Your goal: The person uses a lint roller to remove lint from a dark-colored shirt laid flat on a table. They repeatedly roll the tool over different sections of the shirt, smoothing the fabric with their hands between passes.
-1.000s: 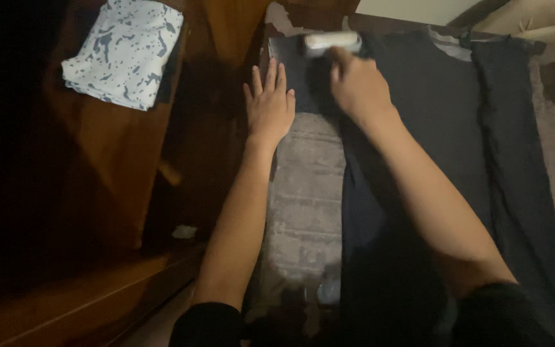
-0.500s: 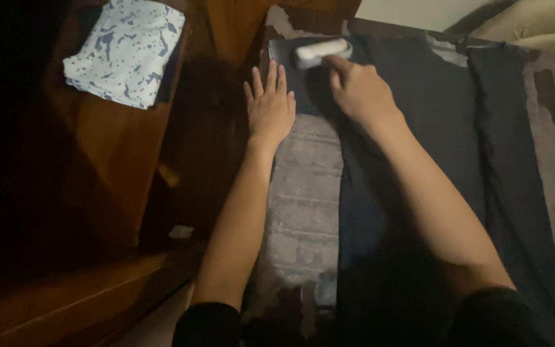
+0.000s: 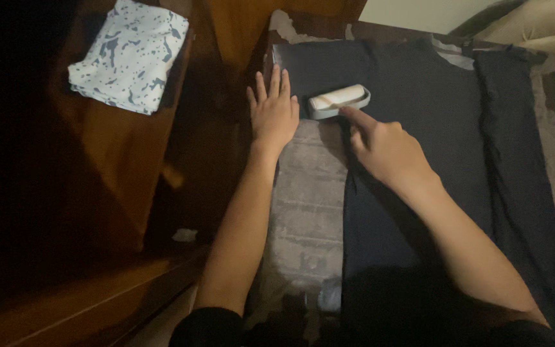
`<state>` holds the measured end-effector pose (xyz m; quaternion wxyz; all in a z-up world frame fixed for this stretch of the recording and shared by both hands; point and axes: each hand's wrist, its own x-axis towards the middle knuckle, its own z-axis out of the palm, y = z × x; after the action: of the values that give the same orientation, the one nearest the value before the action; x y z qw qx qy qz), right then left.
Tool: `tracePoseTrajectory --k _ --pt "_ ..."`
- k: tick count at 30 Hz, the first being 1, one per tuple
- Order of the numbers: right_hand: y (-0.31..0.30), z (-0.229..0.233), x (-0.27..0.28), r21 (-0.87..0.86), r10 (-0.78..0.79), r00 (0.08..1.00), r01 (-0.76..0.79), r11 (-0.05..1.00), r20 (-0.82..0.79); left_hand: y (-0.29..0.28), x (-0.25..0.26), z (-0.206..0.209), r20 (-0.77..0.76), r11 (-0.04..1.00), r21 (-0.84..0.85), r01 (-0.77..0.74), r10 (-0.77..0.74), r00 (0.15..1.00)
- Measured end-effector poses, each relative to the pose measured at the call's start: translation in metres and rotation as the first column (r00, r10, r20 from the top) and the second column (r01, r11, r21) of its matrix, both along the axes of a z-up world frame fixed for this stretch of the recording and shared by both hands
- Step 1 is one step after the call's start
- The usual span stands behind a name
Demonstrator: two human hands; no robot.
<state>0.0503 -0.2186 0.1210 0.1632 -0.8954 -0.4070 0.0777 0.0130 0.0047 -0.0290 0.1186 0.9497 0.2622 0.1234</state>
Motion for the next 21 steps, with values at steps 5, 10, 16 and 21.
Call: tracePoseTrajectory --k 5,10,16,21 --pt "0.033 -0.01 0.028 0.04 0.004 0.999 -0.005 0.999 0.045 -0.001 -0.003 0.001 0.015 1.0 -0.013 0.002 -0.001 1.0" --pt "0.093 -0.039 0.061 0.239 -0.022 0.997 0.002 0.971 0.079 0.001 -0.001 0.0 0.001 1.0 0.011 -0.007 0.007 1.0" --pt "0.071 -0.034 0.038 0.318 0.031 0.997 -0.052 0.947 0.071 0.001 -0.003 -0.001 0.017 1.0 -0.015 -0.003 0.004 1.0" --pt "0.003 0.003 -0.002 -0.032 -0.012 0.999 0.011 0.999 -0.032 0.003 -0.001 -0.003 0.018 1.0 0.004 0.006 -0.007 1.0"
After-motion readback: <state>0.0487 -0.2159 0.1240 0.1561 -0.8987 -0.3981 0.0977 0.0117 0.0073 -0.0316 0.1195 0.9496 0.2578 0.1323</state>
